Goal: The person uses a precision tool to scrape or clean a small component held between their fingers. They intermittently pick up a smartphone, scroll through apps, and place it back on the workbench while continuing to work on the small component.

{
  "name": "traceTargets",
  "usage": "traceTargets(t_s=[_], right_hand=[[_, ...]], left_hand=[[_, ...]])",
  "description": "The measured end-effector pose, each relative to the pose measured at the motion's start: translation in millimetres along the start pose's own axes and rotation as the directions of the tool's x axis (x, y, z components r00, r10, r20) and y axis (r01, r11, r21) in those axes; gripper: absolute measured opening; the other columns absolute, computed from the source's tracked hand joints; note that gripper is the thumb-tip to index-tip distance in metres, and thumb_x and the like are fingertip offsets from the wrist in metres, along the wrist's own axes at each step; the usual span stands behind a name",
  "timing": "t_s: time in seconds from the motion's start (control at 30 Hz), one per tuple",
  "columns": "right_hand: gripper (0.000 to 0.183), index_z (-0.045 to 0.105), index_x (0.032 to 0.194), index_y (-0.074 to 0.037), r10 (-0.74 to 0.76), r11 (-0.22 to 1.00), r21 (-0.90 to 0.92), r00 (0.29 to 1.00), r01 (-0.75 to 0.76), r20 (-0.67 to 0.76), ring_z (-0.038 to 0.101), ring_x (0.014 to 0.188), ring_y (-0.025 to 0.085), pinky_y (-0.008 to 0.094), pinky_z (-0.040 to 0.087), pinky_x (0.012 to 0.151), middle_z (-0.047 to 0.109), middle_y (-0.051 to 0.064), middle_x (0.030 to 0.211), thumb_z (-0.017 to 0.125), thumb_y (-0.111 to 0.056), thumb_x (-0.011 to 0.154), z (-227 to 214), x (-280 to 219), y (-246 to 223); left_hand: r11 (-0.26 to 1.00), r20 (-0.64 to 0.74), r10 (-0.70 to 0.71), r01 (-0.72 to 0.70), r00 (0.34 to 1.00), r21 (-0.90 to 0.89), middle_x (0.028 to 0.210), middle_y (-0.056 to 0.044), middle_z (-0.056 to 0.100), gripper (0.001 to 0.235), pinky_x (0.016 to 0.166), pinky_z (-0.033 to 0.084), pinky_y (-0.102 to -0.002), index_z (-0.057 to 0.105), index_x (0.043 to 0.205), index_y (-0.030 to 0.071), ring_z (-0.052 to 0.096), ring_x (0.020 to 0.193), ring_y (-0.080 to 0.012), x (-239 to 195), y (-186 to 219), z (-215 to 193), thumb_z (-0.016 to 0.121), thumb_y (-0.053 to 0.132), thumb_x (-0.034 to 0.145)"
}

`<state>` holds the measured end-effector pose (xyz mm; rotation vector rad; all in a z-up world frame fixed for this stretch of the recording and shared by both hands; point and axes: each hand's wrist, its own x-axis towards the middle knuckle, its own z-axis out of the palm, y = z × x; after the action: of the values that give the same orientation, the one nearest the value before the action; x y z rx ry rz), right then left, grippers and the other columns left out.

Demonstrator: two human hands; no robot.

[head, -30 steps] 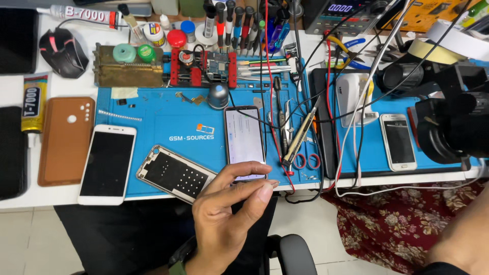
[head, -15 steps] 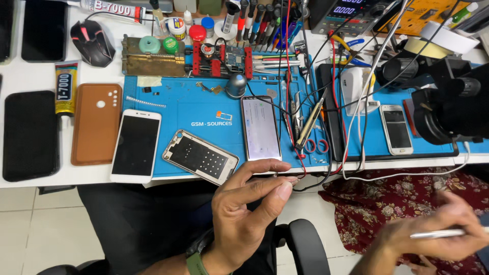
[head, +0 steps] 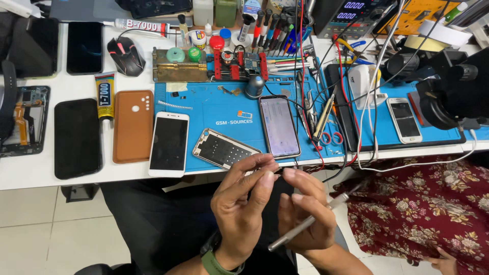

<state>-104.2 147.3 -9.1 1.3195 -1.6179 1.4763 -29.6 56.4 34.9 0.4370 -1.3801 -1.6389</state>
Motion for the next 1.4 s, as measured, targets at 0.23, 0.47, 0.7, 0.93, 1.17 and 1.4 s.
traceTargets(t_s=[0.23, 0.47, 0.7, 0.93, 1.17, 1.4], right_hand=[[0.014, 0.059, 0.116, -0.003, 0.089, 0.996, 0.010, 0.996, -0.089, -0.021, 0.076, 0.117, 0.042, 0.048, 0.068, 0.106, 0.077, 0.032, 0.119, 0.068, -0.002, 0.105, 27, 0, -5], [0.010, 0.065, 0.100, -0.005, 0.063, 0.996, -0.066, 0.997, -0.061, 0.039, 0.072, 0.105, 0.034, 0.039, 0.065, 0.093, 0.083, 0.019, 0.109, 0.073, -0.012, 0.103, 28, 13, 0], [0.005, 0.075, 0.096, -0.003, 0.155, 0.987, 0.042, 0.988, -0.156, 0.020, 0.085, 0.090, 0.020, 0.031, 0.060, 0.093, 0.086, 0.015, 0.098, 0.079, -0.004, 0.098, 18, 23, 1], [0.023, 0.068, 0.106, -0.010, 0.303, 0.939, 0.219, 0.939, -0.264, -0.164, 0.081, 0.090, 0.019, 0.033, 0.058, 0.099, 0.084, 0.009, 0.097, 0.086, -0.003, 0.094, 13, 12, 2], [0.016, 0.066, 0.109, -0.013, -0.106, 0.988, -0.142, 0.929, 0.059, -0.354, 0.078, 0.071, 0.028, 0.032, 0.062, 0.056, 0.063, 0.015, 0.100, 0.060, -0.027, 0.116, -45, 41, 48], [0.053, 0.079, 0.116, -0.018, 0.602, 0.593, -0.144, 0.555, -0.792, -0.574, 0.076, 0.089, -0.003, 0.006, 0.064, 0.089, 0.088, -0.002, 0.122, 0.042, -0.056, 0.116, -277, 71, 109]], left_hand=[[0.995, 0.020, -0.097, 0.098, 0.995, -0.024, 0.121, -0.020, 0.080, 0.020, 0.096, 0.069, -0.033, 0.084, 0.107, -0.001, 0.080, 0.115, -0.0270, 5, -10, -12, 0.069, 0.011, 0.104], [0.976, 0.175, -0.213, 0.203, 0.961, 0.075, 0.123, -0.019, 0.085, 0.025, 0.103, 0.060, -0.036, 0.084, 0.086, 0.000, 0.079, 0.118, -0.0255, 19, -10, -31, 0.065, 0.011, 0.099], [0.928, 0.205, -0.330, 0.356, 0.922, -0.110, 0.132, -0.031, 0.077, 0.035, 0.106, 0.061, -0.045, 0.081, 0.097, -0.013, 0.075, 0.128, -0.0391, 8, -33, -27, 0.055, 0.011, 0.099], [0.955, 0.298, -0.244, 0.283, 0.923, -0.093, 0.128, -0.023, 0.074, 0.023, 0.101, 0.062, -0.039, 0.083, 0.094, 0.003, 0.075, 0.117, -0.0278, 4, -45, -21, 0.070, 0.020, 0.103], [0.988, 0.294, -0.150, 0.155, 0.944, 0.007, 0.124, -0.020, 0.070, 0.016, 0.082, 0.069, -0.030, 0.081, 0.091, 0.004, 0.075, 0.112, -0.0246, 25, -9, -14, 0.072, 0.015, 0.100], [0.993, 0.262, -0.029, -0.003, 0.965, 0.119, 0.127, -0.021, 0.064, 0.009, 0.103, 0.069, -0.037, 0.073, 0.096, 0.001, 0.069, 0.118, -0.0265, 102, 28, -23, 0.071, 0.007, 0.102]])
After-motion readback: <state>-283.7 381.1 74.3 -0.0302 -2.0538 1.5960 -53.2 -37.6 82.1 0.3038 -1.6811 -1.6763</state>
